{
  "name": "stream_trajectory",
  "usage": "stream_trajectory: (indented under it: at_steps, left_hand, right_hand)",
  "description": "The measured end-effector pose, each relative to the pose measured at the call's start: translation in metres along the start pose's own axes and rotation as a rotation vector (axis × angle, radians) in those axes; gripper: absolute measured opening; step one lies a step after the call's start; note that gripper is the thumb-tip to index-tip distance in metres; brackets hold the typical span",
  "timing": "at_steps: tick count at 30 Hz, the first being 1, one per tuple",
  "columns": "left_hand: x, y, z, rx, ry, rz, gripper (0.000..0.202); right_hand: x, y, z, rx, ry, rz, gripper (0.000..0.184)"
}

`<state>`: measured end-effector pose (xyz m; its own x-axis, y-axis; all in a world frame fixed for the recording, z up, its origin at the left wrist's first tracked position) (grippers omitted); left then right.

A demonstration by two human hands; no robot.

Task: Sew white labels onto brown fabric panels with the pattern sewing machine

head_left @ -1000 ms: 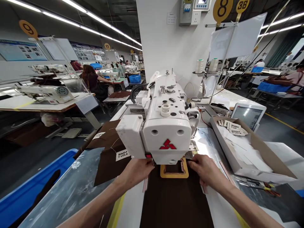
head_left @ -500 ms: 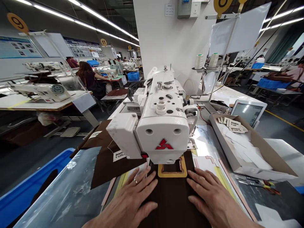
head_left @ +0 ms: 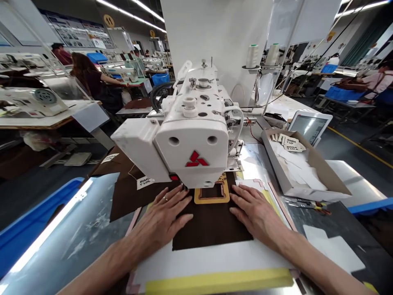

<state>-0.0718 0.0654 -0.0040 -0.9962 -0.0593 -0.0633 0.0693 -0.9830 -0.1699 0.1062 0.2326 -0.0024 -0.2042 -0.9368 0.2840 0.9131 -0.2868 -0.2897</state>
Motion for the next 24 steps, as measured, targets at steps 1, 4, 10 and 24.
stream_trajectory:
  at_steps: [1,4,10,24]
  left_hand:
    - [0.003,0.0,0.0,-0.011,0.002,0.022,0.047]
    - [-0.001,0.008,0.004,-0.054,0.032,0.027,0.043]
    - [-0.012,0.012,0.001,-0.005,0.053,-0.032,0.042]
    - [0.008,0.0,0.001,-0.04,0.057,0.031,0.045]
  right_hand:
    - [-0.002,0.0,0.002,-0.004,-0.002,-0.008,0.037]
    - [-0.002,0.008,0.008,0.009,-0.032,-0.015,0.038]
    - [-0.002,0.017,0.005,0.015,-0.011,0.007,0.036]
    - [0.003,0.066,0.022,0.019,0.039,0.0,0.036]
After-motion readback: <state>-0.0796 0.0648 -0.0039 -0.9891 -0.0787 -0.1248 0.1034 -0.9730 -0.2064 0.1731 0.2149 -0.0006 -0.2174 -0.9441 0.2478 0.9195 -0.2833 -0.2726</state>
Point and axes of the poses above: each hand's wrist, its own y-axis away from the middle knuckle, its own z-axis out of the back of the hand, x = y × z, the point moved 9 cm from there along -y, towards the middle knuckle, and after that the axes turned 1 degree about -y, right-handed, at the moved point
